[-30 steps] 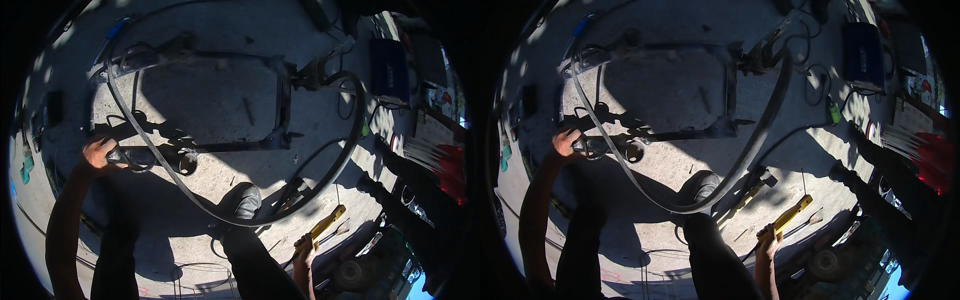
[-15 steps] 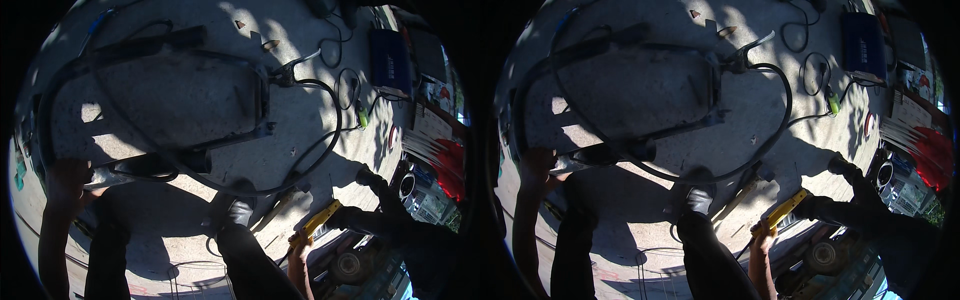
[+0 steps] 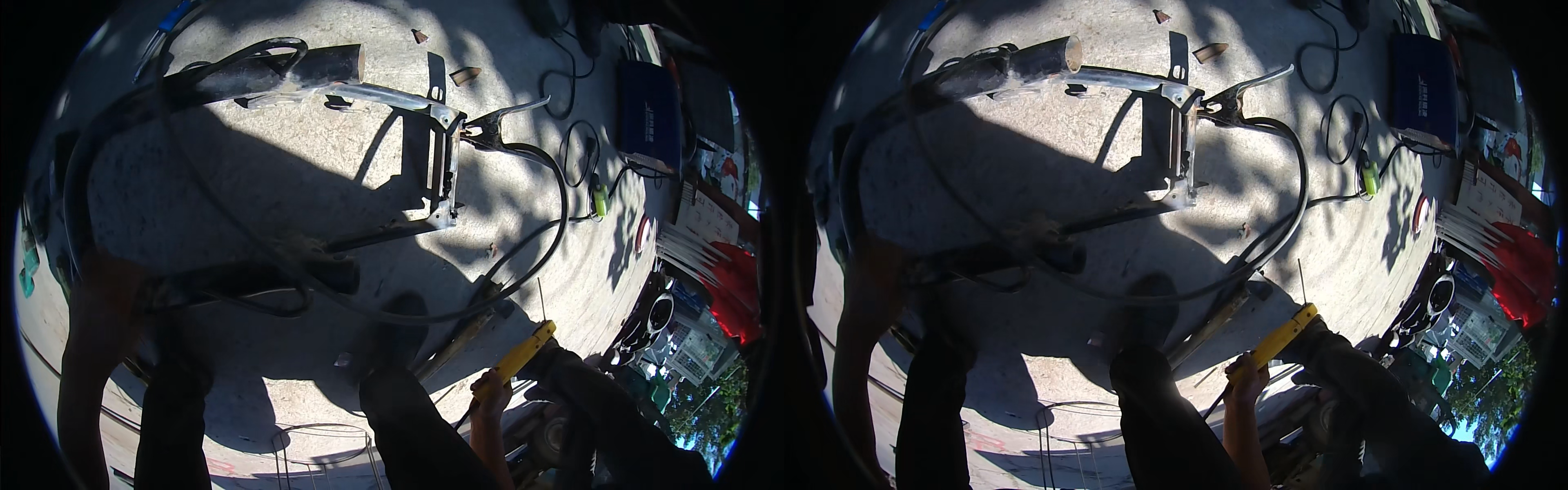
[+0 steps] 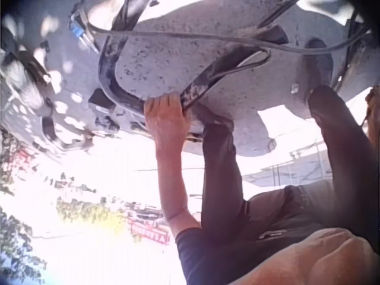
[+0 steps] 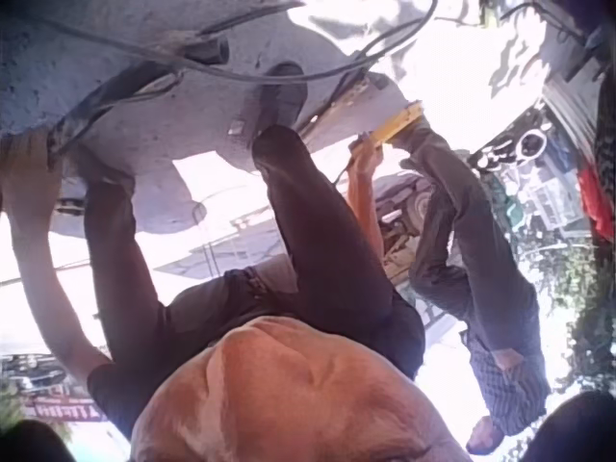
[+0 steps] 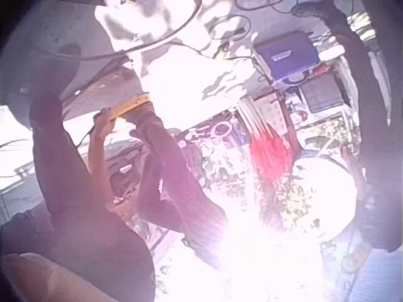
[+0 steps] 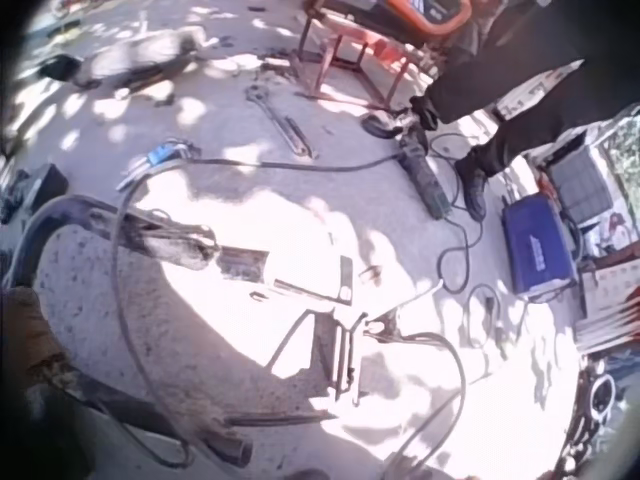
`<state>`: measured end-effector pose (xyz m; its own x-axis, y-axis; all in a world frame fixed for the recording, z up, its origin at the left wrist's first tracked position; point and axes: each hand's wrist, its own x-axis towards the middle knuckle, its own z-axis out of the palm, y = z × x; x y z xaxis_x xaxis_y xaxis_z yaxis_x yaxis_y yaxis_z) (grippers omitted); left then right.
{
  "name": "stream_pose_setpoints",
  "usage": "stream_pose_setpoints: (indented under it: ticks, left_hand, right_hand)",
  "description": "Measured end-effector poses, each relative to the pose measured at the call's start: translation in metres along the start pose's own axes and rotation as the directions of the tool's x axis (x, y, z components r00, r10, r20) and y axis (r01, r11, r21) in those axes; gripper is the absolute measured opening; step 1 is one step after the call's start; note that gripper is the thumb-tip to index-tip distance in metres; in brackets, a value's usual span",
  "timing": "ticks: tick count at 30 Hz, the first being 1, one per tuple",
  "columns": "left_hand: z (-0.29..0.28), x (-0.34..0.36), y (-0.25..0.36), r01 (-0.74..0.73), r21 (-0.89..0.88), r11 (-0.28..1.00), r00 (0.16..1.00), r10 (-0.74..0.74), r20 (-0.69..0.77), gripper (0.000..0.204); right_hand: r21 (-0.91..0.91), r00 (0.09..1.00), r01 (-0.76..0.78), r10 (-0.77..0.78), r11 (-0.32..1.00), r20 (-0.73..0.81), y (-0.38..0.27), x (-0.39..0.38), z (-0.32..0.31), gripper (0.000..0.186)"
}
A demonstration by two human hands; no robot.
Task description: The person welds a metal shovel head to a metal frame using a handheld welding torch. They reposition the shovel and frame multiple times to weld different joints, then set the shovel aside and pick up a curved metal bar to continue welding.
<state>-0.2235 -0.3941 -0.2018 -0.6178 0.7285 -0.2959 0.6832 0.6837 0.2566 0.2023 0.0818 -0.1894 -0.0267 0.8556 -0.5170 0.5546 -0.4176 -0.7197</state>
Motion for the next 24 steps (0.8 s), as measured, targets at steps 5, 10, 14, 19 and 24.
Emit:
stream_pose_setpoints:
  ticks: [5, 10, 14, 19, 24]
  left_hand:
    - [-0.019, -0.008, -0.010, -0.068, 0.110, 0.992, 0.998, 0.069, -0.004, 0.020]
    - [-0.031, -0.014, 0.000, -0.058, 0.157, 0.986, 0.990, 0.077, -0.120, 0.018]
    - [-0.038, -0.009, 0.000, -0.087, 0.214, 0.973, 0.982, 0.120, -0.145, 0.022]
    - [0.003, -0.005, -0.026, -0.064, 0.132, 0.989, 0.991, 0.079, -0.110, 0.032]
    - [0.006, -0.009, -0.033, -0.143, 0.180, 0.973, 0.984, 0.159, -0.080, 0.036]
  right_hand:
    - [0.030, 0.999, -0.039, 0.039, 0.999, 0.010, 0.005, 0.000, 0.006, 0.018]
    - [0.068, 0.998, 0.016, -0.020, 0.998, 0.062, 0.010, 0.005, 0.004, 0.017]
    - [0.061, 0.998, -0.066, 0.065, 0.996, 0.023, 0.007, 0.017, 0.013, 0.018]
    - [0.017, 0.987, -0.145, 0.144, 0.989, 0.065, 0.020, 0.038, 0.016, 0.026]
    - [-0.073, 0.989, -0.133, 0.138, 0.988, 0.061, 0.039, 0.050, 0.004, 0.028]
